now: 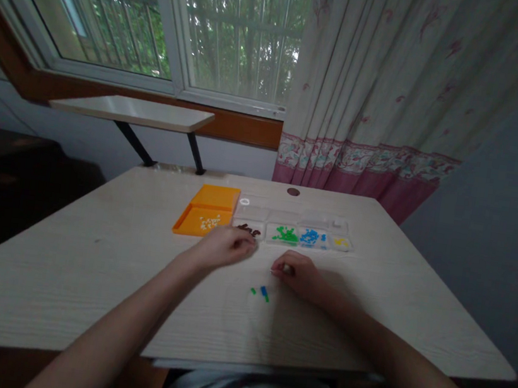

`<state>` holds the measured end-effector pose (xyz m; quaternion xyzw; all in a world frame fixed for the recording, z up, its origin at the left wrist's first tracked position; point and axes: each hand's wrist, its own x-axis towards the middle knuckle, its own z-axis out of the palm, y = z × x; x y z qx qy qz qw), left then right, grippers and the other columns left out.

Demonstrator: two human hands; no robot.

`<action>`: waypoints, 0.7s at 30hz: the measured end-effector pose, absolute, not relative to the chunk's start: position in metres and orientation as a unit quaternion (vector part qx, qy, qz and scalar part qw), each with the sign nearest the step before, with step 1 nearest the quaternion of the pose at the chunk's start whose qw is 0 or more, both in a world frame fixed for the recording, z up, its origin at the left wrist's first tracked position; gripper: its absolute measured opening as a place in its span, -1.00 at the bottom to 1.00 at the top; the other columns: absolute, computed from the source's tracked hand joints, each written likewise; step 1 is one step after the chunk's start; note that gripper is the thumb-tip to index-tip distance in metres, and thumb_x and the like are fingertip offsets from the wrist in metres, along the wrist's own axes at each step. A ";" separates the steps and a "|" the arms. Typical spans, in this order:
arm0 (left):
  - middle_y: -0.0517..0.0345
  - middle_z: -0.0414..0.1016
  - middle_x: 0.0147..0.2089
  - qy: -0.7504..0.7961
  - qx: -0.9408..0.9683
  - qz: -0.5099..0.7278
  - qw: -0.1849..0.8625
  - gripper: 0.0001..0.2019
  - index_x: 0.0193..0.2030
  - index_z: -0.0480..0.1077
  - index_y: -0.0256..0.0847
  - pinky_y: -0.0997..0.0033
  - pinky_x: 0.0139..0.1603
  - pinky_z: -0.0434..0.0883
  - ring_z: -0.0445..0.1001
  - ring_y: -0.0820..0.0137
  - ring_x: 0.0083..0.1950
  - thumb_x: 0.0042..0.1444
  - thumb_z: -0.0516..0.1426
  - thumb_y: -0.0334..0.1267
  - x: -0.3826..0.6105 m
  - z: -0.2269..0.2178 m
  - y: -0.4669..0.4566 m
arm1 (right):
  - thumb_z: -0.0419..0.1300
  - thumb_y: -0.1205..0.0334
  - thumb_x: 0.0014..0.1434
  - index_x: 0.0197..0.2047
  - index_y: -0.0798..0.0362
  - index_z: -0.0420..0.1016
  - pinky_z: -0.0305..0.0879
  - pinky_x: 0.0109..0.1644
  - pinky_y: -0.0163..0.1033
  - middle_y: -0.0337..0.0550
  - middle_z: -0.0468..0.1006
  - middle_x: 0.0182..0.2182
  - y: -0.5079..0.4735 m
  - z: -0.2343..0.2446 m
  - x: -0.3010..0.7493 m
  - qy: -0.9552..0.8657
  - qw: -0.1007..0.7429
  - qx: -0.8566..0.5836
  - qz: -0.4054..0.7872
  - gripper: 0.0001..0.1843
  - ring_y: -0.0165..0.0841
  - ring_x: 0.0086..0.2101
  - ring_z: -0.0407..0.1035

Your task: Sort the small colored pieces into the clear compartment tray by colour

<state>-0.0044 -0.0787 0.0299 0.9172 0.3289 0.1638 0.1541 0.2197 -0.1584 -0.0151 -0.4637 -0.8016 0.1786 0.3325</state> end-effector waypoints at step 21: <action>0.28 0.31 -0.63 0.211 0.928 0.265 0.155 -0.83 -0.27 0.47 -0.23 0.65 -0.57 0.12 0.19 0.60 -0.62 0.03 0.08 -0.29 0.014 0.017 -0.095 | 0.22 0.23 0.01 -0.34 0.07 0.45 0.20 -0.33 -0.36 -0.20 0.45 -0.43 -0.165 -0.009 0.213 -0.790 0.334 -0.485 0.173 -0.88 -0.45 -0.43 0.30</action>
